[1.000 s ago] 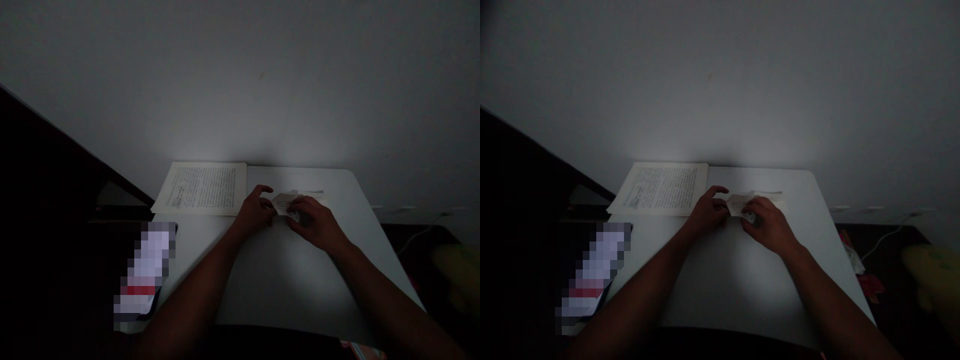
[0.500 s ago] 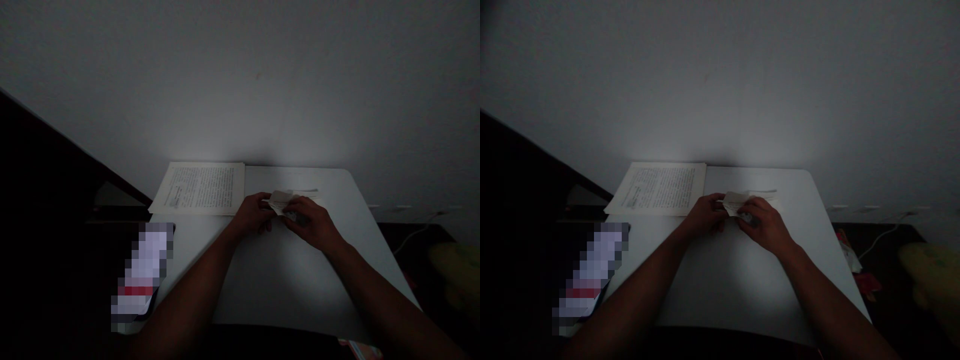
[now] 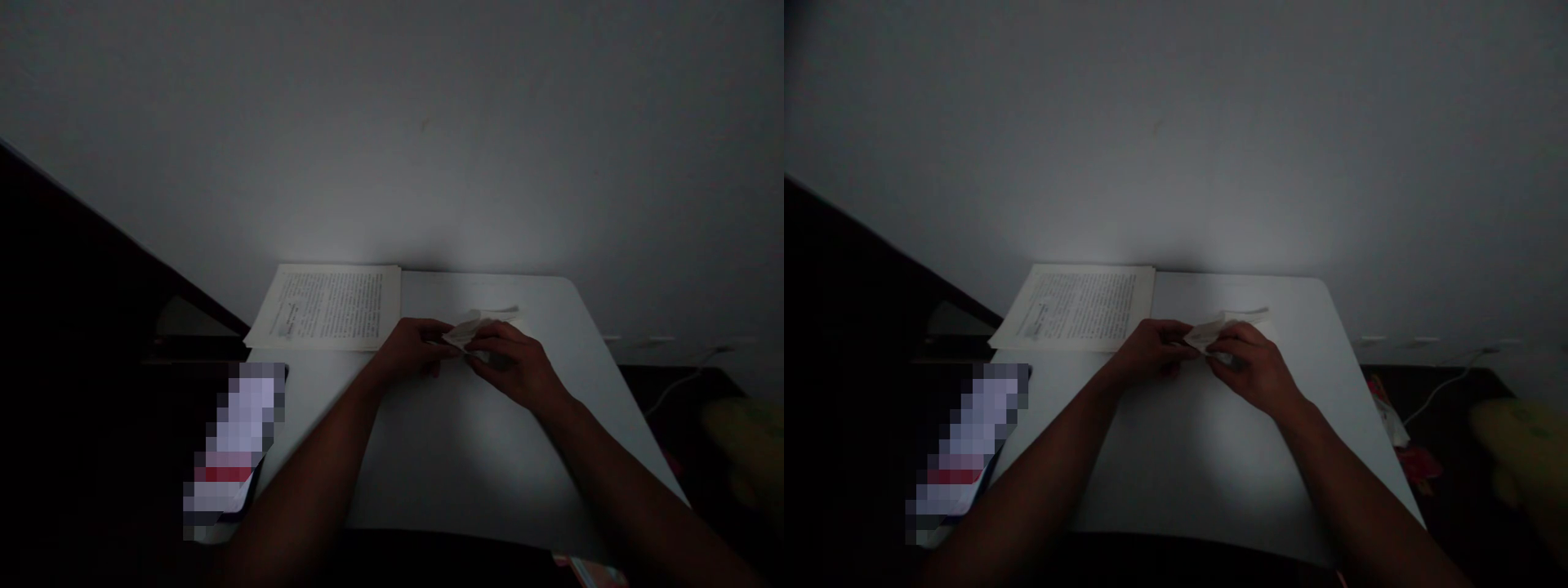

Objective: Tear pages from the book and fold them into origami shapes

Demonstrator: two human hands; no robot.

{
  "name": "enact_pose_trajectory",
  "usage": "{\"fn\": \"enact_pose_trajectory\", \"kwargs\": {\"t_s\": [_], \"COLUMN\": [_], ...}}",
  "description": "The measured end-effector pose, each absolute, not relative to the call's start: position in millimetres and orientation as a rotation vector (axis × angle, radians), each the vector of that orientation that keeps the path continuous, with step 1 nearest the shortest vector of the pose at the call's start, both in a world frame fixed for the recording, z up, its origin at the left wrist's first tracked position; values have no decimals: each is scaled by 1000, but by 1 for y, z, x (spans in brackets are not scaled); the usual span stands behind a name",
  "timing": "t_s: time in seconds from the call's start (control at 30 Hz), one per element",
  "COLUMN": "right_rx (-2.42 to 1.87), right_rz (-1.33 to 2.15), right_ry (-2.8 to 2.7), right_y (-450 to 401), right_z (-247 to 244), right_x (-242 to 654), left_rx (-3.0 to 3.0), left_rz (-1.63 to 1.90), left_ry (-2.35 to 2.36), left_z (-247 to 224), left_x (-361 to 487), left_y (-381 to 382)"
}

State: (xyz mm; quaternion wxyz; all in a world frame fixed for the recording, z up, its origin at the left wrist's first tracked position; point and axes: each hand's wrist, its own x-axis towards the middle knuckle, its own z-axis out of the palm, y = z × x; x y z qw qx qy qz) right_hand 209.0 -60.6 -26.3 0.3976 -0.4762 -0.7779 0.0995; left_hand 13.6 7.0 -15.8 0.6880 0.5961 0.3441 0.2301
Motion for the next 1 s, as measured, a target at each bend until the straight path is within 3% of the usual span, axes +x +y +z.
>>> {"fn": "enact_pose_trajectory", "kwargs": {"t_s": [0.5, 0.87, 1.0], "right_rx": [-1138, -1283, -1213], "right_rz": [238, -220, 124], "right_ry": [-1975, -1748, -1783], "right_y": [-60, -73, -76], "right_z": [-27, -12, -9], "right_x": [213, 200, 184], "left_rx": [1295, 1045, 978], "left_rz": [571, 918, 1097], "left_ry": [850, 913, 894], "left_z": [-10, -18, -14], "left_x": [18, 26, 31], "left_y": [2, 1, -5]}}
